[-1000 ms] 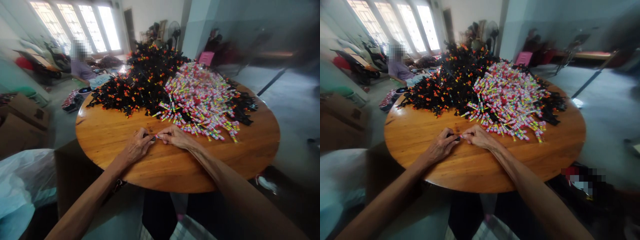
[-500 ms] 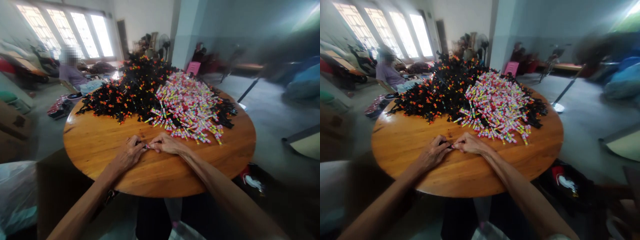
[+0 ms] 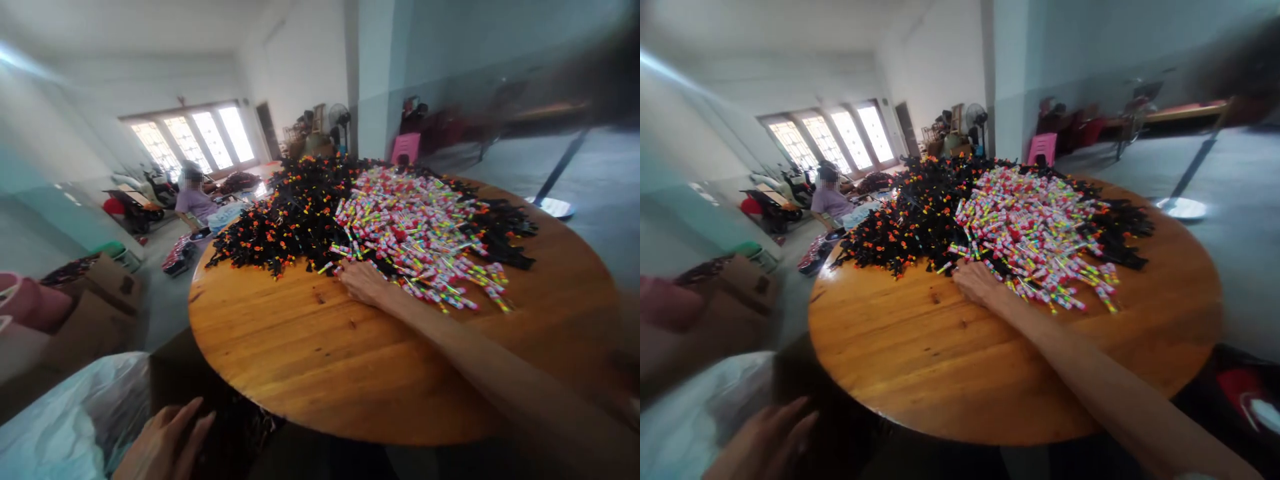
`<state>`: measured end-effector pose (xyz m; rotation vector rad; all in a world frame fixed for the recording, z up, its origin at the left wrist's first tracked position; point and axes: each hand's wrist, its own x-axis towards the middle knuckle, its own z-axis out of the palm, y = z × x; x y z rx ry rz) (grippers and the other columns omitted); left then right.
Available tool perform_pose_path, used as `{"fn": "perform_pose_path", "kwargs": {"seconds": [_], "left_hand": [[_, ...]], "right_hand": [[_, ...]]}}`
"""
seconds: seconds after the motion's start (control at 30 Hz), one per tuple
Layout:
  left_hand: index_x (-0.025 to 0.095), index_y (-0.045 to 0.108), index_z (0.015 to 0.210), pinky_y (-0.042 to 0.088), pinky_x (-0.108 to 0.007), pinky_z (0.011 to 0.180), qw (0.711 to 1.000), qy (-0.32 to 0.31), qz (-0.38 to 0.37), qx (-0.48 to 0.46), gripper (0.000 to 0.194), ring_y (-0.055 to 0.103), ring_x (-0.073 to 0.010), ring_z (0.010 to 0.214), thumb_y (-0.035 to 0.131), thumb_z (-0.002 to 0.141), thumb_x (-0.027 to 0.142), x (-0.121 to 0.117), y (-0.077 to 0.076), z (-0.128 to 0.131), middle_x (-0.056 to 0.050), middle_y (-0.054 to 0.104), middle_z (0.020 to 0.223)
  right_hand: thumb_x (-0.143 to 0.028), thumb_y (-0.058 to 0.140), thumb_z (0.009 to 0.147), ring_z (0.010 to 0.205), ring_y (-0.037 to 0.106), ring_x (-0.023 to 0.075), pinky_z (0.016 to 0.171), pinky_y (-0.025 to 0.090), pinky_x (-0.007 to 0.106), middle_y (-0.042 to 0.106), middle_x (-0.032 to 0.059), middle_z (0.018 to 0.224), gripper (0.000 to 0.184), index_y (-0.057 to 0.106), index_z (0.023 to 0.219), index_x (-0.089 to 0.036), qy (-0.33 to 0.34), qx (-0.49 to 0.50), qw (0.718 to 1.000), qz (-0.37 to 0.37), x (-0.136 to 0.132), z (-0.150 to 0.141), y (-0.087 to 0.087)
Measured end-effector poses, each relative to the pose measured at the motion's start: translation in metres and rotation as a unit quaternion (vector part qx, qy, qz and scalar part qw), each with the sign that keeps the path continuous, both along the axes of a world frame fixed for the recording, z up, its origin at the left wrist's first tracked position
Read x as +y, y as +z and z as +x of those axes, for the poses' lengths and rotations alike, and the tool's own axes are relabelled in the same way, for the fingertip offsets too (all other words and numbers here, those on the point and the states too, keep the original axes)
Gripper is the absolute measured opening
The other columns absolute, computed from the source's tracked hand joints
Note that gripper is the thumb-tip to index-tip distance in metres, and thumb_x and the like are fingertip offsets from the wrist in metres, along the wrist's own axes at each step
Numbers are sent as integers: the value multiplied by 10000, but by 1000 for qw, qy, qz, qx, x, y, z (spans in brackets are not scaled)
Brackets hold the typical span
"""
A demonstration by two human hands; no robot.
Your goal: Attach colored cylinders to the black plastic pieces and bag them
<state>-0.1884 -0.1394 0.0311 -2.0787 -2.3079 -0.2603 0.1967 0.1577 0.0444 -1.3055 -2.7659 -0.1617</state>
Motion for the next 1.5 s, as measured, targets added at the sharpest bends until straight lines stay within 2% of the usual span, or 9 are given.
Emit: {"fn": "perform_pose_path", "kwargs": {"seconds": [0.07,0.17,0.33,0.5,0.7,0.87,1.03,1.2,1.5], "left_hand": [[368,757,1040,613,-429,776,999,10,39,-18,284,733,-300,909,560,864,472,30,4,11,-52,758,1037],[250,716,1168,569,-406,897,994,-35,81,-65,376,717,-265,1010,442,978,423,108,11,38,-117,720,1168],[149,696,1078,524,-344,753,997,22,47,-63,409,711,-254,876,440,1012,462,241,15,71,-156,735,966],[99,685,960,470,-338,664,995,73,43,-52,447,708,-289,867,559,932,527,298,20,91,-206,730,944],[136,701,900,446,-298,604,995,84,-44,-38,240,696,-263,747,623,822,349,268,26,88,-159,736,832],[206,690,962,442,-275,623,987,-75,-121,-68,200,655,-199,705,595,800,275,209,24,74,-32,723,812],[252,697,1113,522,-357,783,974,-209,8,-85,312,648,-235,887,650,842,399,185,9,89,-63,681,1014],[234,705,1147,523,-426,881,969,-241,37,-43,289,621,-260,981,602,956,423,193,-2,122,-100,666,1039],[190,704,1101,518,-407,868,945,-306,94,-58,252,592,-232,934,478,1032,280,187,-13,143,-102,611,1010]], "right_hand": [[-92,496,909,1000,668,279,782,494,351,659,206,1241,332,723,1150,-110,23,-12,999,19,2,0,-8],[-75,516,873,1084,626,316,858,488,392,694,197,1156,303,747,1067,-93,69,-14,997,40,-9,-1,-20],[-161,526,905,1054,618,315,932,468,429,706,188,1066,247,769,911,-117,87,42,994,55,-49,-1,-28],[-232,524,943,897,643,267,767,479,369,686,145,970,252,742,837,-162,-16,67,997,39,-54,-1,-29],[-94,594,799,890,612,243,749,453,339,644,145,1075,221,700,986,-146,-26,51,998,-2,-51,17,-38],[-105,529,871,1024,599,242,869,458,338,639,150,1163,319,640,1169,-128,-1,124,992,-34,-74,36,-35],[-284,571,945,1004,604,256,829,446,340,663,149,1124,217,686,1063,-144,-43,153,986,-46,-73,35,-33],[-164,554,907,858,590,233,746,402,339,659,131,970,146,697,919,-138,-31,96,993,-67,-56,24,-43],[-223,505,981,814,597,193,747,409,306,714,83,916,201,696,971,-162,41,321,934,-152,-67,10,-37]]}}
